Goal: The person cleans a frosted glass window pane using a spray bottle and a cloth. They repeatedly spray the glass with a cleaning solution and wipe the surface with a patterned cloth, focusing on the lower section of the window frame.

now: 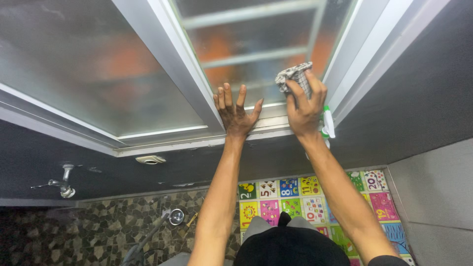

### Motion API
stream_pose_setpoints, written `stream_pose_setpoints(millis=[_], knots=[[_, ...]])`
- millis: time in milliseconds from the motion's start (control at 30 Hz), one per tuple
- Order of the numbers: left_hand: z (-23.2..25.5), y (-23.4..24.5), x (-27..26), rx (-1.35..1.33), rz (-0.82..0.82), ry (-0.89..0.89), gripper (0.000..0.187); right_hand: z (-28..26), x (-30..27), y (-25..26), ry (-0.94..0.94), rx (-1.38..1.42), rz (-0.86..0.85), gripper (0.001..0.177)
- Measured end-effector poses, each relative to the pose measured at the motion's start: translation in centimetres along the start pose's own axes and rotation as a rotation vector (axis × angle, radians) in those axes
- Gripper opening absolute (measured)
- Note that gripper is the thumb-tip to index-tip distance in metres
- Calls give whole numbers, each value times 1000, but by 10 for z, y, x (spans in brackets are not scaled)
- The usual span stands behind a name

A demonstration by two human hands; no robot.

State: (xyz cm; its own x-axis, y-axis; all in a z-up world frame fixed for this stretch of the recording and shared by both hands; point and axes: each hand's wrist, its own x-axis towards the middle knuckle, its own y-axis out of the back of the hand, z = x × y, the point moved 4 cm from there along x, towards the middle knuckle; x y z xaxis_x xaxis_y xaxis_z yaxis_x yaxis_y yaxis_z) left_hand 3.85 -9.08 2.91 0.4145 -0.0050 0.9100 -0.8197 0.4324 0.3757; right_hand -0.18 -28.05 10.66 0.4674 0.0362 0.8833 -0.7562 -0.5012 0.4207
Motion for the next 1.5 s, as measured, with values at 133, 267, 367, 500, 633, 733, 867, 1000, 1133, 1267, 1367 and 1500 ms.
stream_pose_setpoints(millis=[133, 267, 367, 500, 633, 733, 867, 1000, 1133, 1267, 1367, 1500], knots=[[1, 0, -1, 10, -7, 5, 91, 2, 8, 9, -131, 40, 71, 42], [1, 1, 0, 6, -9, 4, 92, -11, 15, 1, -77, 43, 99, 42], [1, 2, 0, 3, -3, 7, 91, -18, 9, -2, -13, 51, 47, 39], [0, 2, 1, 9, 9, 3, 91, -19, -7, 2, 5, 58, -29, 39], [3, 5, 2, 4, 2, 5, 91, -16, -18, 7, -55, 79, -109, 42], [3, 6, 3, 4, 8, 4, 90, -14, -22, 10, -84, 109, -132, 43], [3, 6, 3, 19, 12, 0, 90, -9, -26, 10, -99, 96, -138, 44], [1, 4, 2, 31, 10, -12, 90, -7, -30, 9, -136, 81, -143, 41], [1, 5, 2, 19, 13, -3, 90, -10, -27, 18, -213, 146, -177, 40], [9, 14, 7, -2, -3, 32, 87, -14, -23, 32, -263, 257, -163, 38], [20, 28, 15, -79, -42, 99, 83, -14, -21, 41, -292, 312, -167, 38], [34, 59, 18, -285, -40, 207, 69, -24, -22, 44, -293, 413, -224, 42]])
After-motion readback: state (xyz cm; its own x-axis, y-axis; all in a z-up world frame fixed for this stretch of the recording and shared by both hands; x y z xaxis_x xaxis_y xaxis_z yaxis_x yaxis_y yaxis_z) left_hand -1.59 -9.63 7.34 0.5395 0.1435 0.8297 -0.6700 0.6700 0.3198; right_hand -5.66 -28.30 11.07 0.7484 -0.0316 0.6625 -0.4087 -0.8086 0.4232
